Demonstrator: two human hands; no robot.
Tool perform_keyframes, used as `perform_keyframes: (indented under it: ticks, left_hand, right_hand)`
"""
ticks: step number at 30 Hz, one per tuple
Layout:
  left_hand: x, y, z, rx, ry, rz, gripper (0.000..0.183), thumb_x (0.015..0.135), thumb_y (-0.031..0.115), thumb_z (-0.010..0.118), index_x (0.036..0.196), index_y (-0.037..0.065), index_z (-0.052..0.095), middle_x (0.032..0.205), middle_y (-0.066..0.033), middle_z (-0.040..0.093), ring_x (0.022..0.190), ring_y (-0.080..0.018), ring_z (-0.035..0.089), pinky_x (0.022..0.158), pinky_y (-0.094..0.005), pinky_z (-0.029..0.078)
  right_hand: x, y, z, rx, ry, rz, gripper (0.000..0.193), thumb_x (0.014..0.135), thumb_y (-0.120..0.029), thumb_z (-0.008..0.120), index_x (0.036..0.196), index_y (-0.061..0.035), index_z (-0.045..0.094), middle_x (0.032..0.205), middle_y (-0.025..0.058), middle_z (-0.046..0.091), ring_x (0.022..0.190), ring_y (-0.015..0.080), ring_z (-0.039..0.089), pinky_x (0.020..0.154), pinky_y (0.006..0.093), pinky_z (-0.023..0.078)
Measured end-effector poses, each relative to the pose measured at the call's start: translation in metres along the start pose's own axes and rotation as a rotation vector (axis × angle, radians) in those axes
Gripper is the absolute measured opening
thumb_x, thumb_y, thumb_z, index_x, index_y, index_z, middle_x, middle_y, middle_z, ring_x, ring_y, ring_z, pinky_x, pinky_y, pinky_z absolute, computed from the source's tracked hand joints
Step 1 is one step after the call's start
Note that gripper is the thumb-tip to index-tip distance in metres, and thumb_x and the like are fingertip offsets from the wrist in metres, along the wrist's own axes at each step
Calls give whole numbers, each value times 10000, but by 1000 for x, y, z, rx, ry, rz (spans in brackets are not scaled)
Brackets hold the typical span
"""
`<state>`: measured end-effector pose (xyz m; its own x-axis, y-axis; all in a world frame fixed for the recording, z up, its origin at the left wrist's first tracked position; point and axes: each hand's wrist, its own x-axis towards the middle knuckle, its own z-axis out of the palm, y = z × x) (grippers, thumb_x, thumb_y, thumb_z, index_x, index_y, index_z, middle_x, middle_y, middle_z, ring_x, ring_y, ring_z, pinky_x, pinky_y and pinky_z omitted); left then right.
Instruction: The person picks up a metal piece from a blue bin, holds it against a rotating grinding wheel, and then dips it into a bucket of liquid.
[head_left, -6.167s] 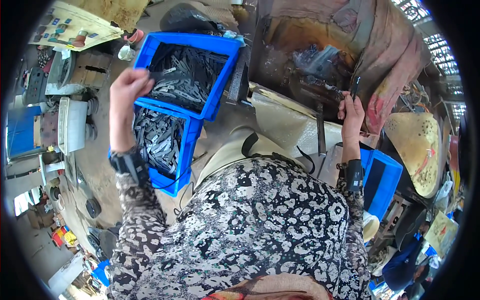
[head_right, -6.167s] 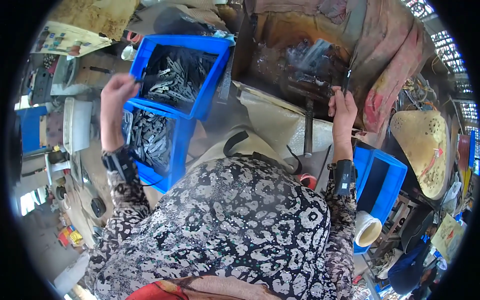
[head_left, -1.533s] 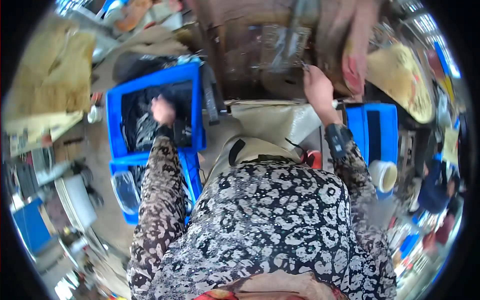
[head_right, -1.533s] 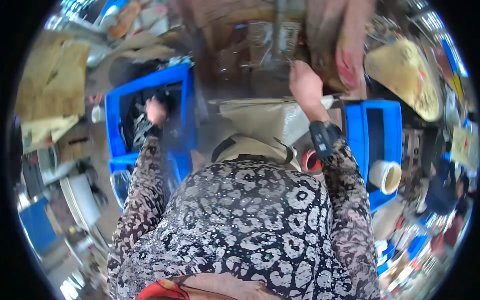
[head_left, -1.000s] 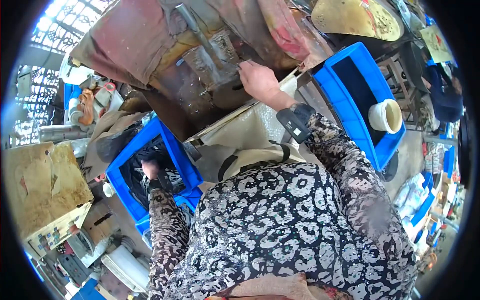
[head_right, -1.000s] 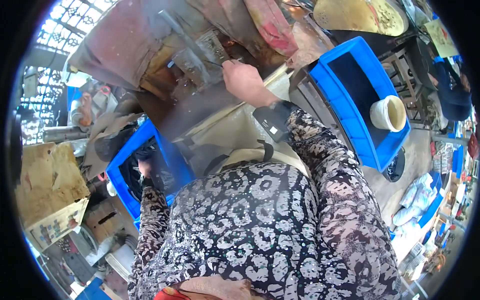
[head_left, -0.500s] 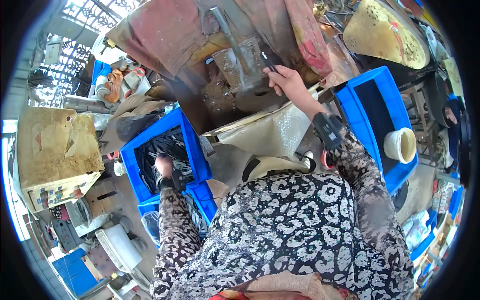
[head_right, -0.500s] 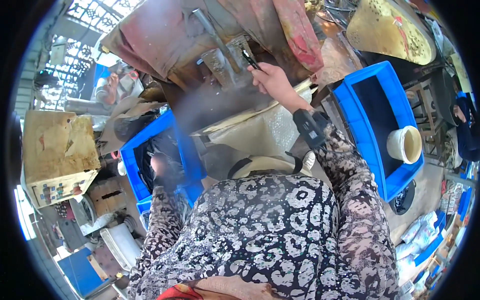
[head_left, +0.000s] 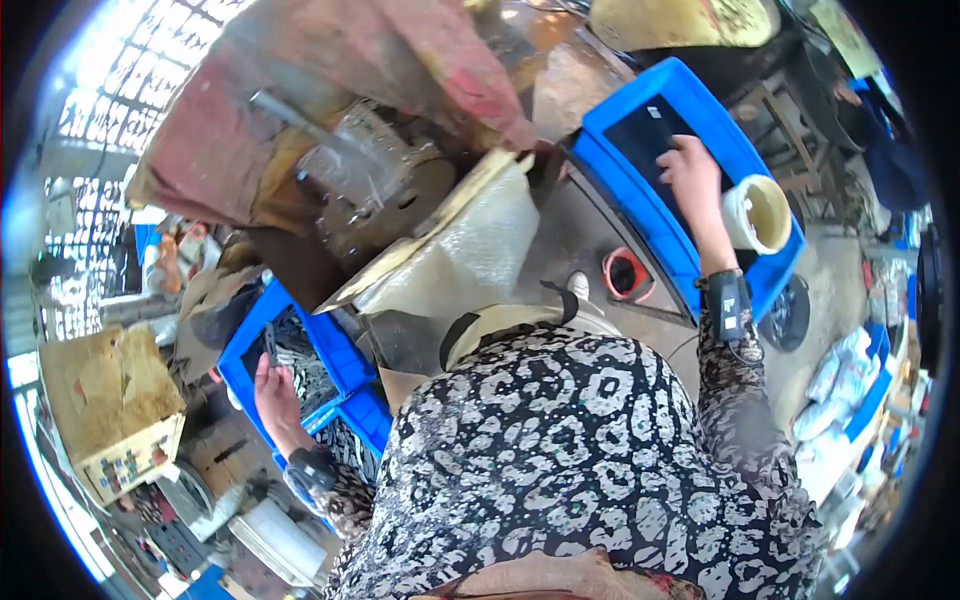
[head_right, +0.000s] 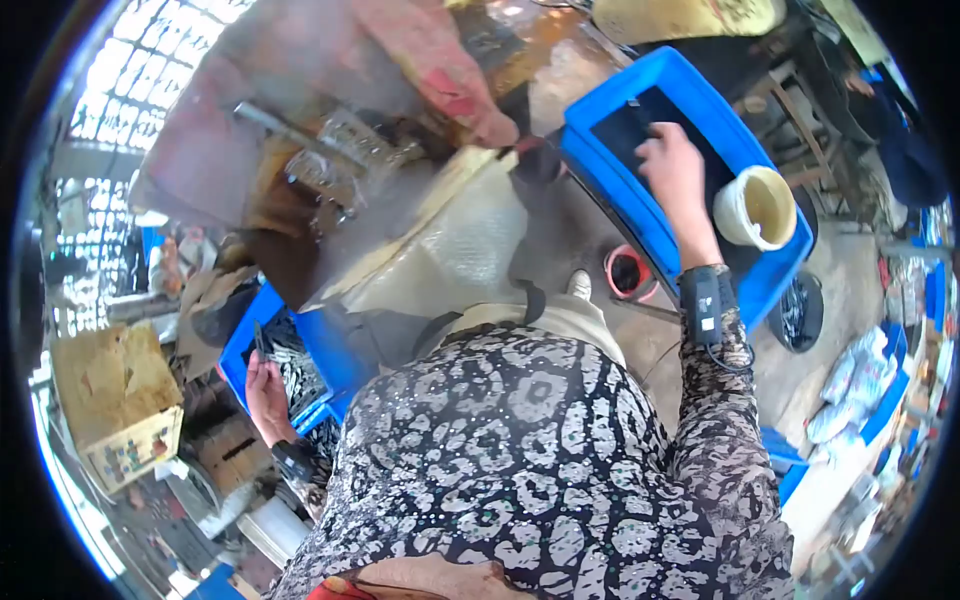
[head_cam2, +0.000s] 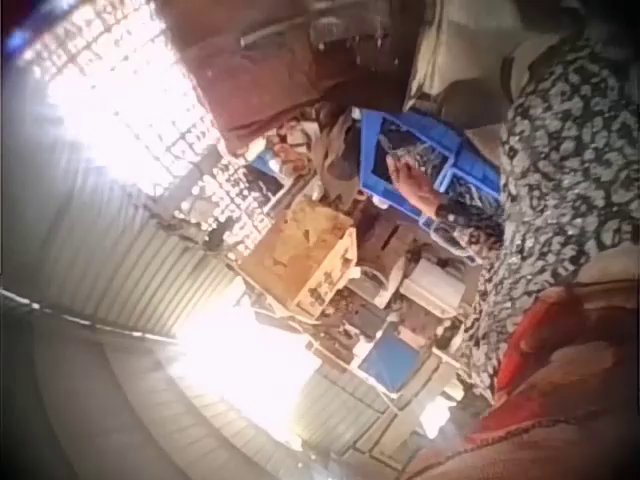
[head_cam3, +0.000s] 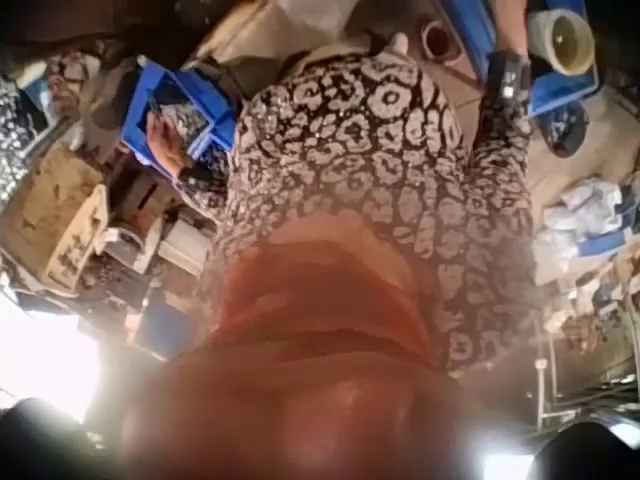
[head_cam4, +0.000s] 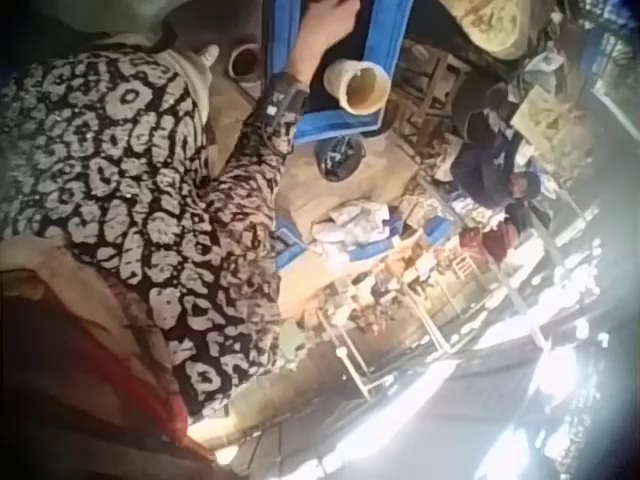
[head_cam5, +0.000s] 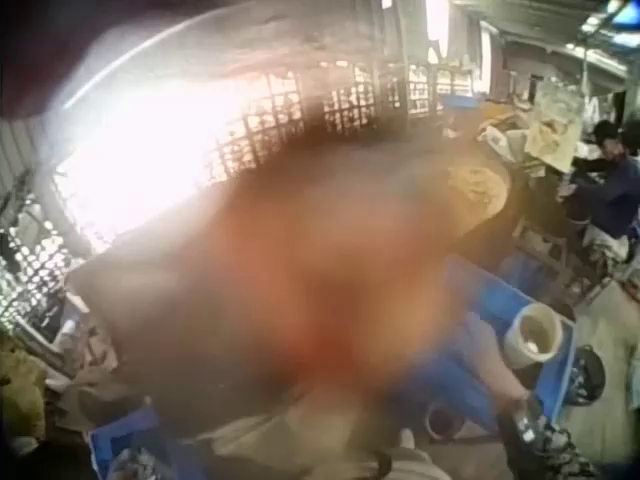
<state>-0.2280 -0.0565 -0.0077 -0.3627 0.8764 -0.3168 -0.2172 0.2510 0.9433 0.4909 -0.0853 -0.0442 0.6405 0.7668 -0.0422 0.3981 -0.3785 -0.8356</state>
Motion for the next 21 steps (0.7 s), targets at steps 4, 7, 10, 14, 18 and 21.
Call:
perform_keyframes:
  ticks: [4,7,10,14,18,21]
  left_hand:
    - [-35,-62,96,-211,-313,-168,431,893,1,595,1307,-54,489,1052,-105,624,933,-194,593,804,-250,520]
    - [-37,-102,126,-6,-618,-175,436,913,35,584,1332,-11,471,1049,-124,637,896,-195,611,782,-268,527]
    - [-64,-70,202,-433,-886,-471,409,923,50,574,1319,21,477,1044,-139,641,874,-198,621,759,-283,529]
    - [-53,-50,240,-371,-841,-212,334,940,38,543,1270,32,493,1049,-149,639,870,-198,627,731,-283,532]
    - [-41,-42,270,-30,-655,50,279,951,13,510,1230,28,504,1013,-112,641,831,-163,615,705,-261,524]
    - [-16,-60,272,83,-449,271,260,957,-8,476,1212,32,510,985,-74,638,777,-111,581,699,-242,511]
  right_hand:
    - [25,70,-74,-139,269,55,296,889,-151,542,1126,17,600,881,156,696,698,229,656,641,334,516]
    - [34,85,-108,-592,543,42,282,877,-240,546,1018,-30,672,916,212,692,847,353,674,751,418,531]
    - [57,129,-120,-791,418,169,272,863,-209,523,990,-45,699,976,216,680,949,400,633,801,441,518]
    - [75,104,-102,-938,135,152,281,837,-166,502,998,-68,711,1006,199,683,968,376,641,817,438,517]
    - [76,81,-86,-1024,-38,194,271,833,-180,511,966,-75,723,1029,173,690,985,358,645,814,446,515]
    - [72,83,-81,-1064,-55,115,264,834,-183,515,959,-88,728,1015,159,696,986,346,647,815,445,515]
